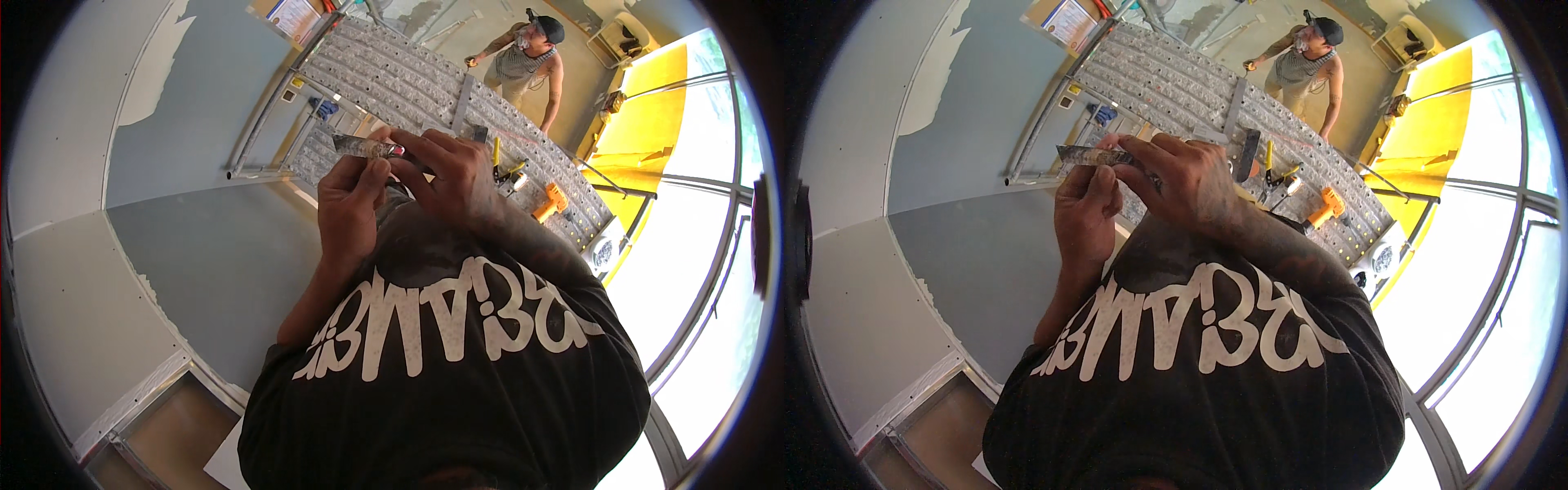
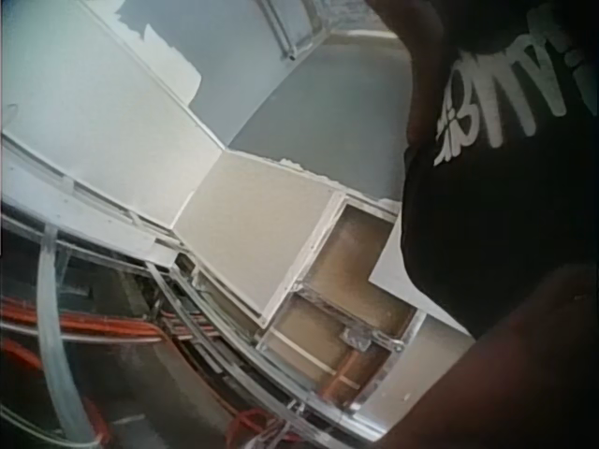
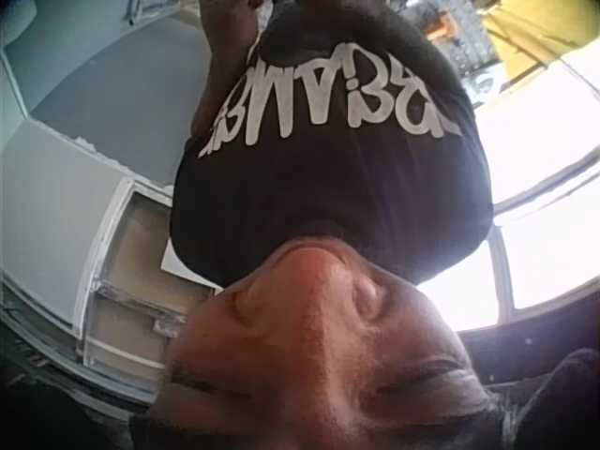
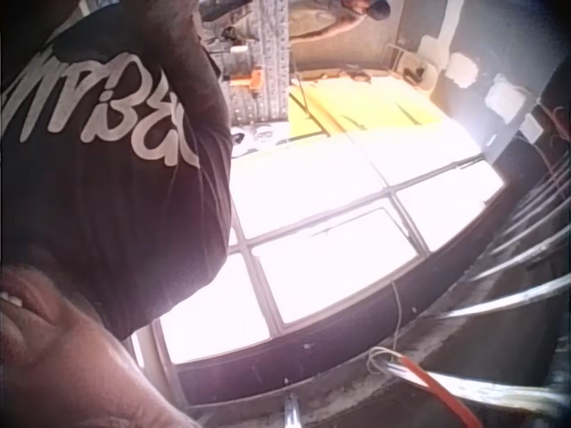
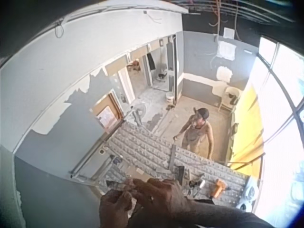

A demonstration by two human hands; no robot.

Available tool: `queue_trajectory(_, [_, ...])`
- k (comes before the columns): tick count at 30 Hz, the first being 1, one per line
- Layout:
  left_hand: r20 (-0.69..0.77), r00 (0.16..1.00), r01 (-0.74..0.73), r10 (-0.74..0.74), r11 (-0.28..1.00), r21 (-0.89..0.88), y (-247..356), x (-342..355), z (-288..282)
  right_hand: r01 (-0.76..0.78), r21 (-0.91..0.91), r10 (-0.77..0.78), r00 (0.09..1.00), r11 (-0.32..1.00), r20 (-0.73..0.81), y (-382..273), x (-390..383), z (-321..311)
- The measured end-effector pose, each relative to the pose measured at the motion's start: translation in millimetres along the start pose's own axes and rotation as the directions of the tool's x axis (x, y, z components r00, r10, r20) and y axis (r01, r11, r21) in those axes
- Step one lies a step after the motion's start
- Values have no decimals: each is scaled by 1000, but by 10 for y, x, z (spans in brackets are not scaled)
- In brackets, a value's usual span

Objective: The person measures a section of a drywall corner with a tape measure, marks a metal trim piece with a pencil, and cuts the metal trim using shears.

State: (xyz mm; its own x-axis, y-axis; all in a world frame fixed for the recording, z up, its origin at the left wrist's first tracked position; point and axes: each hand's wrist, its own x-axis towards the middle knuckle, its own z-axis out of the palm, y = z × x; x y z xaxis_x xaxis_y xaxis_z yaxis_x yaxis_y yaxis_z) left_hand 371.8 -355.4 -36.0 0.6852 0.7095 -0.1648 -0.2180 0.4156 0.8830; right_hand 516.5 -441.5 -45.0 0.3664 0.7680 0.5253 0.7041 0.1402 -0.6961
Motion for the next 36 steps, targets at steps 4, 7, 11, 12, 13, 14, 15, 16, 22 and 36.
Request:
queue_trajectory(4, [-50,999,5,3,988,155,93,1,94,-9,16,8,998,1000,64,-3,48,-58])
queue_trajectory(7, [39,999,19,-26,988,151,86,-1,-2,19,34,-23,992,999,121,-19,113,-145])
queue_trajectory(11, [122,991,42,-52,996,78,100,5,12,63,79,-71,992,995,102,49,112,-123])
queue_trajectory(12, [122,991,43,-52,996,78,96,6,0,63,79,-70,992,995,102,52,111,-128])
queue_trajectory(13, [142,989,42,-48,998,43,85,8,-25,57,67,-65,990,996,124,56,108,-134])
queue_trajectory(14, [162,986,42,-43,999,8,73,9,-50,52,55,-59,988,997,145,56,107,-137])
queue_trajectory(15, [163,986,45,-46,999,9,53,11,-70,49,55,-57,988,997,143,59,97,-137])
queue_trajectory(16, [160,986,42,-40,999,-9,31,12,-90,71,17,-72,990,997,121,59,84,-131])
queue_trajectory(22, [81,997,-4,6,1000,-20,-13,-7,-88,87,-40,-85,996,995,40,13,48,-70])
queue_trajectory(36, [92,996,-6,2,999,46,40,-20,-114,41,55,-50,984,998,171,4,97,-122])
